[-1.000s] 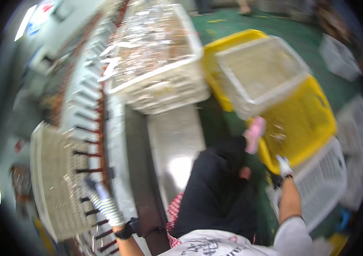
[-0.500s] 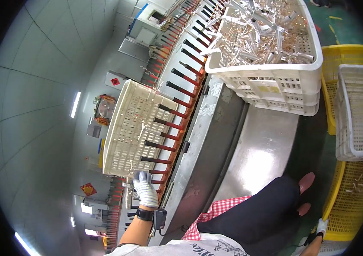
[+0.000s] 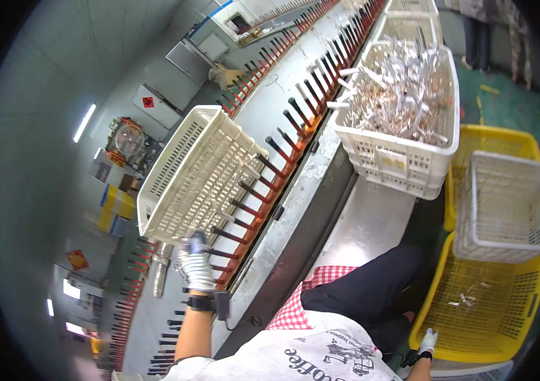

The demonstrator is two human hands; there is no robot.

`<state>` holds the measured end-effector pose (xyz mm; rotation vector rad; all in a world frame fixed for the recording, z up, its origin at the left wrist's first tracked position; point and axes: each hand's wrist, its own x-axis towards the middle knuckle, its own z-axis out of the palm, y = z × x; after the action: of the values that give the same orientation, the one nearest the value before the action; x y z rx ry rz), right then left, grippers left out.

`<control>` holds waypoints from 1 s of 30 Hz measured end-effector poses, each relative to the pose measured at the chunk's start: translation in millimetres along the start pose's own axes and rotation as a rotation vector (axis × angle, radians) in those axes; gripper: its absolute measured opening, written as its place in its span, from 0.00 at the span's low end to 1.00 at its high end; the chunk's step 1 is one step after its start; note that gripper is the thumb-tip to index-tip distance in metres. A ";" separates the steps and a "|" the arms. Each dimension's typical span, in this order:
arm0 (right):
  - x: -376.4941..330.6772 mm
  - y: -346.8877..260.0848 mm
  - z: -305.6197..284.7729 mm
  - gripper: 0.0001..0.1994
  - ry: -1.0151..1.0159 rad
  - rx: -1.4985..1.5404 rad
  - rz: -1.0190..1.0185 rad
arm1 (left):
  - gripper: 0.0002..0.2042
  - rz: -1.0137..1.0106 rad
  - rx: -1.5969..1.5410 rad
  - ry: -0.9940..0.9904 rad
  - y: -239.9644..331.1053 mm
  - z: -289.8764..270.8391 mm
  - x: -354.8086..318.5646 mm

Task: Picking metal components from a conveyor line and placing them into a white plastic basket.

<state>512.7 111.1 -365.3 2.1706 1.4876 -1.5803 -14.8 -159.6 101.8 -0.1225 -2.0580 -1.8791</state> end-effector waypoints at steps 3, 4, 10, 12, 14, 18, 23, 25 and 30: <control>-2.2 -64.5 -41.3 0.28 0.128 0.135 -0.182 | 0.13 0.067 0.029 0.131 -79.6 7.6 -11.6; -1.9 -103.9 -48.2 0.28 0.163 0.179 -0.253 | 0.17 -0.081 0.159 0.290 -114.1 0.6 0.4; -31.5 -226.1 -80.0 0.24 0.380 0.377 -0.593 | 0.17 0.045 0.317 0.300 -47.6 31.0 15.6; -67.1 -289.0 -74.9 0.23 0.383 0.359 -0.768 | 0.14 0.392 0.018 0.275 -48.4 17.0 12.5; -96.4 -347.4 -59.4 0.22 0.284 0.461 -1.047 | 0.17 0.211 -0.028 0.090 -46.4 10.9 12.3; -230.1 -447.7 1.7 0.19 -0.059 0.380 -1.316 | 0.16 0.070 -0.067 0.045 -20.6 27.1 -12.9; -294.8 -463.9 51.2 0.19 -0.352 0.225 -1.393 | 0.17 0.013 -0.074 0.164 -76.6 60.0 3.2; -298.6 -456.9 64.6 0.20 -0.514 0.246 -1.340 | 0.15 0.029 0.214 0.142 -112.8 52.7 15.7; -322.3 -478.3 85.3 0.20 -0.628 0.074 -1.366 | 0.16 0.490 1.196 0.052 -145.9 9.1 21.2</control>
<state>108.1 108.2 54.5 0.2489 2.7184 -2.1909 -79.5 -171.3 -30.5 -0.2264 -2.4423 -0.2234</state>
